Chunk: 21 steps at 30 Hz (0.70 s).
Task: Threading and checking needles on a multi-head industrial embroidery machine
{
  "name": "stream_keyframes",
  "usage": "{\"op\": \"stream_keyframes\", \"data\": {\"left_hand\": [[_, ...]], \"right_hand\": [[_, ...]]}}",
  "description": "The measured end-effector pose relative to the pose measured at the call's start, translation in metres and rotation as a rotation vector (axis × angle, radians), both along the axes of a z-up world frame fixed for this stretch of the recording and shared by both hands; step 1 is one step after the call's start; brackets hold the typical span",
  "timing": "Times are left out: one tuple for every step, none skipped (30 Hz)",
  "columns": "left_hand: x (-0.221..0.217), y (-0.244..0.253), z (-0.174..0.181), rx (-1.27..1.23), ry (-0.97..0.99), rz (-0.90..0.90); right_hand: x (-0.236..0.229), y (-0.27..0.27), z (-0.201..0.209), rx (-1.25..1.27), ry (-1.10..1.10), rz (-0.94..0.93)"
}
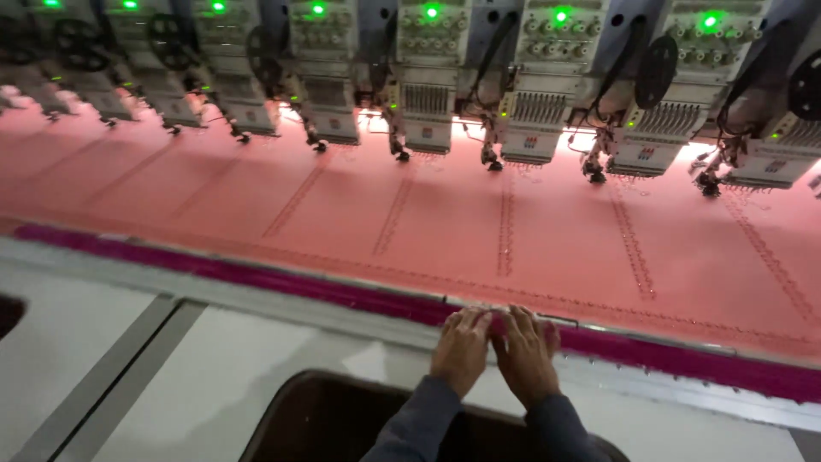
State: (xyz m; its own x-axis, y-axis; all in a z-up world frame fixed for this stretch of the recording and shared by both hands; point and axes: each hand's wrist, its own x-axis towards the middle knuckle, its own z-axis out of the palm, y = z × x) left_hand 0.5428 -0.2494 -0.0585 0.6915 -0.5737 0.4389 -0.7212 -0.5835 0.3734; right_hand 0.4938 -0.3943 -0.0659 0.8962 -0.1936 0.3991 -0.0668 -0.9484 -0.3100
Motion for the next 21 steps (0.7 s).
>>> {"op": "stream_keyframes", "data": {"left_hand": [[0.027, -0.01, -0.006, -0.01, -0.043, 0.015], [0.051, -0.022, -0.01, -0.007, -0.04, 0.001], [0.075, -0.034, -0.014, -0.055, 0.039, 0.026], [0.1, -0.048, -0.017, -0.102, 0.12, 0.05], [0.13, -0.066, -0.027, -0.102, 0.115, 0.039], [0.162, -0.086, -0.036, -0.079, 0.187, 0.024], [0.189, -0.105, -0.045, -0.051, 0.264, 0.001], [0.223, -0.122, -0.051, -0.046, 0.265, -0.018], [0.257, -0.141, -0.059, -0.095, 0.213, -0.024], [0.292, -0.159, -0.07, -0.144, 0.162, -0.03], [0.334, -0.179, -0.085, -0.144, 0.161, -0.043], [0.377, -0.199, -0.101, -0.238, 0.129, -0.051], [0.411, -0.218, -0.123, -0.329, 0.108, -0.052], [0.441, -0.232, -0.137, -0.325, 0.118, -0.058], [0.474, -0.246, -0.15, -0.365, 0.165, 0.068], [0.505, -0.26, -0.163, -0.403, 0.212, 0.195], [0.537, -0.275, -0.172, -0.397, 0.225, 0.188], [0.567, -0.289, -0.18, -0.431, 0.206, 0.202], [0.597, -0.303, -0.188, -0.47, 0.186, 0.218], [0.621, -0.32, -0.193, -0.467, 0.198, 0.213], [0.645, -0.334, -0.199, -0.438, 0.183, 0.248]], "right_hand": [[0.027, -0.01, -0.005, 0.003, -0.012, 0.027], [0.056, -0.019, -0.019, 0.007, -0.009, 0.014], [0.086, -0.028, -0.032, -0.053, -0.048, -0.035], [0.117, -0.039, -0.045, -0.113, -0.085, -0.084], [0.145, -0.055, -0.052, -0.114, -0.09, -0.095], [0.175, -0.073, -0.059, -0.041, -0.015, -0.116], [0.198, -0.09, -0.066, 0.035, 0.066, -0.145], [0.222, -0.105, -0.066, 0.038, 0.066, -0.164], [0.248, -0.122, -0.069, 0.038, 0.077, -0.164], [0.273, -0.138, -0.074, 0.038, 0.088, -0.163], [0.303, -0.156, -0.083, 0.038, 0.086, -0.176], [0.332, -0.174, -0.093, 0.04, 0.118, -0.22], [0.354, -0.19, -0.109, 0.046, 0.161, -0.259], [0.374, -0.204, -0.122, 0.049, 0.17, -0.267], [0.397, -0.216, -0.134, 0.108, 0.214, -0.273], [0.418, -0.228, -0.147, 0.167, 0.258, -0.279], [0.437, -0.241, -0.167, 0.171, 0.269, -0.29], [0.454, -0.252, -0.187, 0.104, 0.098, -0.243], [0.471, -0.264, -0.205, 0.032, -0.074, -0.194], [0.485, -0.274, -0.213, 0.031, -0.064, -0.203], [0.499, -0.281, -0.222, 0.031, -0.058, -0.191]]}}
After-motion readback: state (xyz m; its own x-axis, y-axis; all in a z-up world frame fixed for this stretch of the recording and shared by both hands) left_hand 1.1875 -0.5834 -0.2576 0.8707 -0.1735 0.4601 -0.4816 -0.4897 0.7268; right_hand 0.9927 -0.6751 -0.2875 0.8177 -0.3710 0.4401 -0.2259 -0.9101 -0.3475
